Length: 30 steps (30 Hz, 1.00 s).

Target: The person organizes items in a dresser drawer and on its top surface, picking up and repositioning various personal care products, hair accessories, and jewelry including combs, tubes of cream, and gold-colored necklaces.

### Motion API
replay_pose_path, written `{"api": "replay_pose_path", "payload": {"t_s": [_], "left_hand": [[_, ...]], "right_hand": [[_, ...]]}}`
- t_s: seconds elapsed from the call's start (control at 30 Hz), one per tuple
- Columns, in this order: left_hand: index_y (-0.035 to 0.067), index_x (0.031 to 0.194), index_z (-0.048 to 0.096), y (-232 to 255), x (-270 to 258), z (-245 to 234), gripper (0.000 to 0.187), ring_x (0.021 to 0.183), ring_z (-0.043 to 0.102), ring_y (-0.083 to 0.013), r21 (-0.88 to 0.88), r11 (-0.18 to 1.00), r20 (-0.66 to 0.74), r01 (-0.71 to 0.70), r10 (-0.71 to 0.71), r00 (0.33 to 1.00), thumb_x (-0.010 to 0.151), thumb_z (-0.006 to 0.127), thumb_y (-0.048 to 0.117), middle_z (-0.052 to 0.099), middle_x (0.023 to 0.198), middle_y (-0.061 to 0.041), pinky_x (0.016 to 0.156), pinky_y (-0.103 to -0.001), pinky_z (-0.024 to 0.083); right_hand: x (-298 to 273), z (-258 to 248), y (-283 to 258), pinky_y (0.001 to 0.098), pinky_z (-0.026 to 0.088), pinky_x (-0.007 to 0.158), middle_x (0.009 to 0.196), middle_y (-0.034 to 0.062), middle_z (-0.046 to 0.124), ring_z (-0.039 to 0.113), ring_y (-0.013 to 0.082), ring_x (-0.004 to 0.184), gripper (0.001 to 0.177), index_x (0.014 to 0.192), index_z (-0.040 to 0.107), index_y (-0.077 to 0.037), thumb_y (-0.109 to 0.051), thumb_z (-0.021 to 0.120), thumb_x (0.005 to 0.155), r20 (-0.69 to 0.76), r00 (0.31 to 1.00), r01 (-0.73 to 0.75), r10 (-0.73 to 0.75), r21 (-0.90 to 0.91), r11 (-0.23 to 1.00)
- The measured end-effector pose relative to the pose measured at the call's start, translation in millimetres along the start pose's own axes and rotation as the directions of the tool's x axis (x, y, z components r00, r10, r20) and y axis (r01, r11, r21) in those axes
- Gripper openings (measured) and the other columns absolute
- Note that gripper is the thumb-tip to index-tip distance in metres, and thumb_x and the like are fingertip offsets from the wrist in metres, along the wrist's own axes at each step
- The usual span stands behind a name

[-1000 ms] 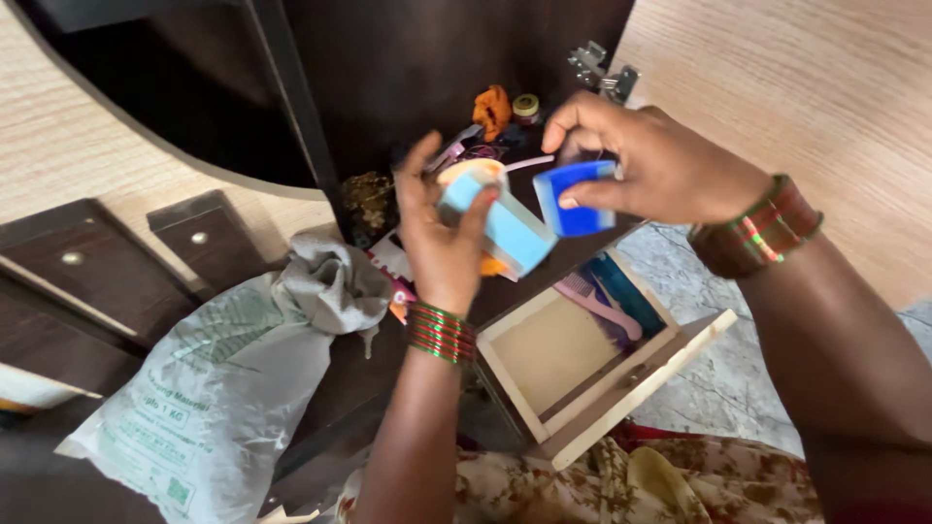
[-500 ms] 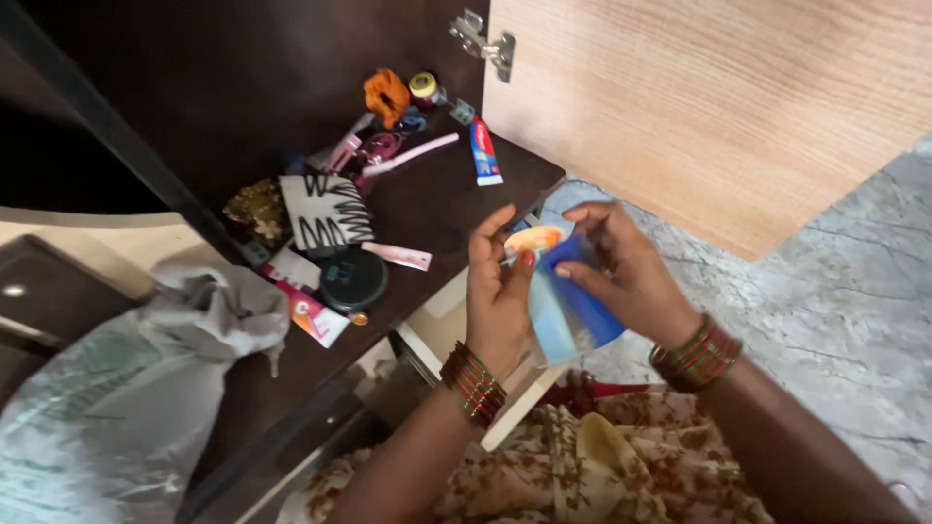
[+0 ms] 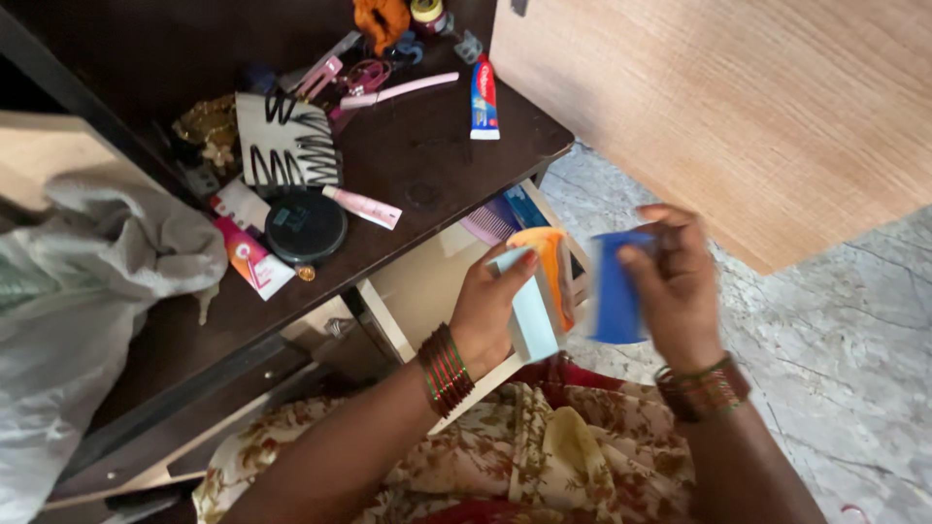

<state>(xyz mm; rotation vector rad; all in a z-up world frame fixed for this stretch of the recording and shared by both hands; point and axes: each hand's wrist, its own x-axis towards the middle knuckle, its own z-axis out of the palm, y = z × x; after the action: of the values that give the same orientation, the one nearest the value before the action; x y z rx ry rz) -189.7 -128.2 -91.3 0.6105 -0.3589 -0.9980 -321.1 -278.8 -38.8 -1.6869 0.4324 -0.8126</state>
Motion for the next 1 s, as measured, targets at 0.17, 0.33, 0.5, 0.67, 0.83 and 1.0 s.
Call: {"api": "replay_pose_path", "payload": {"t_s": [0.17, 0.33, 0.5, 0.67, 0.83, 1.0], "left_hand": [[0.01, 0.134, 0.053, -1.2, -11.3, 17.2, 0.033, 0.091, 0.07, -0.0265, -0.057, 0.998, -0.017, 0.042, -0.043, 0.999, 0.106, 0.056, 0.026, 0.069, 0.11, -0.012, 0.073, -0.045, 0.062], [0.012, 0.143, 0.052, -31.7, -20.3, 50.0, 0.04, 0.116, 0.064, -0.0184, -0.006, 1.0, -0.074, -0.011, 0.01, 0.997, 0.109, 0.048, 0.034, 0.063, 0.13, -0.007, 0.099, -0.038, 0.055], [0.01, 0.135, 0.052, -41.3, -30.7, 76.8, 0.055, 0.114, 0.065, -0.0206, -0.251, 0.954, -0.125, 0.166, -0.202, 0.971, 0.098, 0.046, 0.05, 0.066, 0.126, -0.006, 0.092, -0.042, 0.056], [0.01, 0.141, 0.052, -62.4, -38.5, 87.6, 0.046, 0.118, 0.06, -0.0159, -0.085, 0.996, -0.007, -0.001, 0.001, 1.0, 0.102, 0.061, 0.033, 0.062, 0.129, -0.004, 0.097, -0.035, 0.05], [0.008, 0.139, 0.056, -76.0, -29.7, 77.0, 0.045, 0.117, 0.062, -0.0127, -0.087, 0.991, -0.115, -0.106, 0.095, 0.989, 0.101, 0.062, 0.031, 0.064, 0.127, -0.002, 0.099, -0.029, 0.051], [0.016, 0.134, 0.047, -56.5, -14.7, 46.1, 0.041, 0.101, 0.067, -0.0189, 0.028, 0.997, -0.331, -0.077, 0.082, 0.94, 0.099, 0.062, 0.03, 0.065, 0.114, -0.006, 0.086, -0.039, 0.058]], "right_hand": [[-9.1, -8.4, -7.0, 0.0245, 0.052, 0.072, 0.096, 0.0032, 0.062, 0.06, 0.0097, 0.082, 0.04, 0.14, 0.05, -0.015, -0.003, 0.061, 0.103, 0.0, 1.0, -0.02, 0.02, -0.055, 0.998], [-27.7, 10.1, -11.2, 0.0328, 0.056, 0.072, 0.108, 0.0135, 0.061, 0.063, 0.0211, 0.083, 0.044, 0.141, 0.049, -0.013, -0.005, 0.067, 0.101, 0.152, 0.913, 0.409, -0.38, -0.373, 0.833], [-26.3, -7.5, -31.2, 0.0414, 0.051, 0.061, 0.076, 0.0131, 0.061, 0.066, 0.0316, 0.065, 0.053, 0.14, 0.045, -0.011, -0.018, 0.073, 0.095, 0.142, 0.971, 0.24, -0.194, -0.569, 0.786], [-37.5, -8.7, -33.2, 0.0439, 0.054, 0.061, 0.087, 0.0166, 0.065, 0.069, 0.0343, 0.071, 0.048, 0.139, 0.049, -0.011, -0.02, 0.069, 0.096, 0.105, 0.96, 0.264, -0.258, -0.635, 0.726], [-48.7, -5.4, -22.3, 0.0443, 0.055, 0.067, 0.103, 0.0186, 0.068, 0.07, 0.0365, 0.083, 0.039, 0.136, 0.05, -0.01, -0.021, 0.065, 0.101, 0.073, 0.92, 0.344, -0.386, -0.623, 0.703], [-48.7, -4.9, -17.2, 0.0355, 0.052, 0.062, 0.085, 0.0165, 0.068, 0.065, 0.0217, 0.071, 0.05, 0.146, 0.044, -0.014, -0.025, 0.06, 0.1, 0.219, 0.966, -0.044, 0.138, -0.385, 0.922]]}}
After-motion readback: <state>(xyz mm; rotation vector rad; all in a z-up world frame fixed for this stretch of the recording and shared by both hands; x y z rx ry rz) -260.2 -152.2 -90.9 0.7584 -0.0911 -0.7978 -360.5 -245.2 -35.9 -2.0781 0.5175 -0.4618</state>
